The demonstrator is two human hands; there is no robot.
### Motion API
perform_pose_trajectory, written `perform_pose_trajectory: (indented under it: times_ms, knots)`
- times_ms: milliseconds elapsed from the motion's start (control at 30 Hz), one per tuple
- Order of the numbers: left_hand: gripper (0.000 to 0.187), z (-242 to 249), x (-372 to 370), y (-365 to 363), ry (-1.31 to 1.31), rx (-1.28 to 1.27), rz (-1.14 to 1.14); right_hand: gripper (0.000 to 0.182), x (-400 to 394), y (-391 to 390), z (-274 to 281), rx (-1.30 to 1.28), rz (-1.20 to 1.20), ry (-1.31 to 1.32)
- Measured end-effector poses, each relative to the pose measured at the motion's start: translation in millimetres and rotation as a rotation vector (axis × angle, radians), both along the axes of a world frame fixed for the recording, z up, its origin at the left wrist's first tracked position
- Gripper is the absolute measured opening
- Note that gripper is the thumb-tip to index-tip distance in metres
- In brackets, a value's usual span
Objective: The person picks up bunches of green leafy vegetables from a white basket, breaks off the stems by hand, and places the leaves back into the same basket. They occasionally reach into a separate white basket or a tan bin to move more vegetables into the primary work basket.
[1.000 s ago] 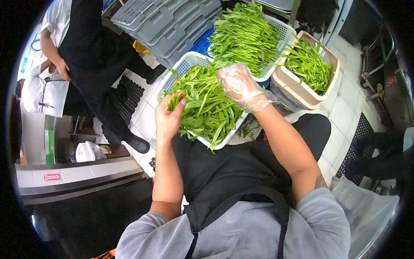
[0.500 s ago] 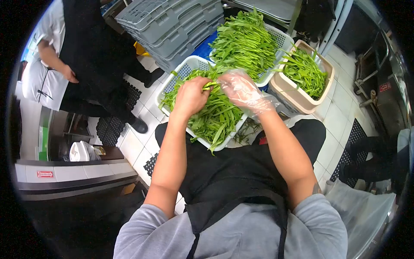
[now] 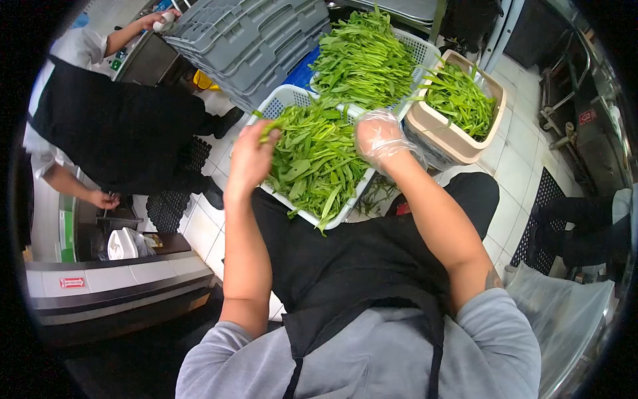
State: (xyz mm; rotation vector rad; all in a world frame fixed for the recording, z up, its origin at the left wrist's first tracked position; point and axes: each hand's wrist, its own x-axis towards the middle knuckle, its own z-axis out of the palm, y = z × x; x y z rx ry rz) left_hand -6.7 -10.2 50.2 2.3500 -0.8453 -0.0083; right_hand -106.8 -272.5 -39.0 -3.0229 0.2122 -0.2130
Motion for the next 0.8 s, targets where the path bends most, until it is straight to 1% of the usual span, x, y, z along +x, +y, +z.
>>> perform_pose_trajectory:
  times_ms: [33, 100, 133, 167, 233, 267, 367, 400, 433, 467, 500, 533, 567, 633, 667, 767, 800]
  knots:
    - [0.024, 0, 6, 8, 0.083, -0.140, 0.042, 0.014, -2, 0, -2, 0.022, 0.034, -0.102]
    - [0.022, 7, 9, 26, 0.259, -0.502, -0.007, 0.015, -4, 2, -4, 0.063, 0.104, -0.309]
    - [0.022, 6, 13, 33, 0.225, -0.635, -0.049, 0.012, 1, 5, -5, 0.188, 0.176, -0.494]
    - [0.022, 7, 14, 38, 0.246, -0.775, -0.073, 0.012, 4, 12, -7, 0.207, 0.158, -0.404]
    - [0.021, 23, 6, 43, 0.299, -0.971, -0.068, 0.012, 9, 28, -24, 0.242, 0.124, -0.224]
    - [0.021, 26, 5, 45, 0.290, -1.034, -0.083, 0.015, 16, 35, -32, 0.235, 0.045, -0.061]
    - [0.021, 39, -13, 41, 0.206, -0.660, -0.018, 0.017, 13, 42, -56, 0.242, 0.030, 0.030]
    - [0.019, 36, -15, 36, 0.204, -0.473, 0.027, 0.020, 16, 38, -58, 0.227, 0.047, 0.041]
    - [0.020, 32, -21, 26, 0.160, -0.355, 0.039, 0.021, 18, 34, -56, 0.227, 0.085, 0.022]
    - [0.023, 13, -19, 21, 0.140, -0.221, 0.037, 0.021, 18, 30, -53, 0.228, 0.124, 0.005]
    - [0.025, -12, -15, 17, 0.146, -0.166, 0.015, 0.022, 16, 27, -48, 0.229, 0.160, -0.012]
    - [0.026, -12, -24, 6, -0.019, -0.086, -0.016, 0.023, 12, 27, -40, 0.300, 0.146, -0.065]
    - [0.029, -28, -19, 1, 0.008, -0.051, -0.057, 0.023, 10, 26, -30, 0.338, 0.191, -0.143]
    - [0.031, -43, -19, -10, -0.102, -0.059, -0.086, 0.022, 7, 23, -15, 0.415, 0.280, -0.297]
    - [0.032, -47, -17, -14, -0.074, -0.014, -0.079, 0.025, 7, 22, -11, 0.464, 0.278, -0.263]
    - [0.033, -49, -10, -23, 0.020, 0.123, -0.053, 0.028, 6, 23, 6, 0.541, 0.282, -0.289]
    - [0.033, -48, -8, -23, 0.058, 0.170, -0.038, 0.033, 7, 21, 6, 0.573, 0.249, -0.248]
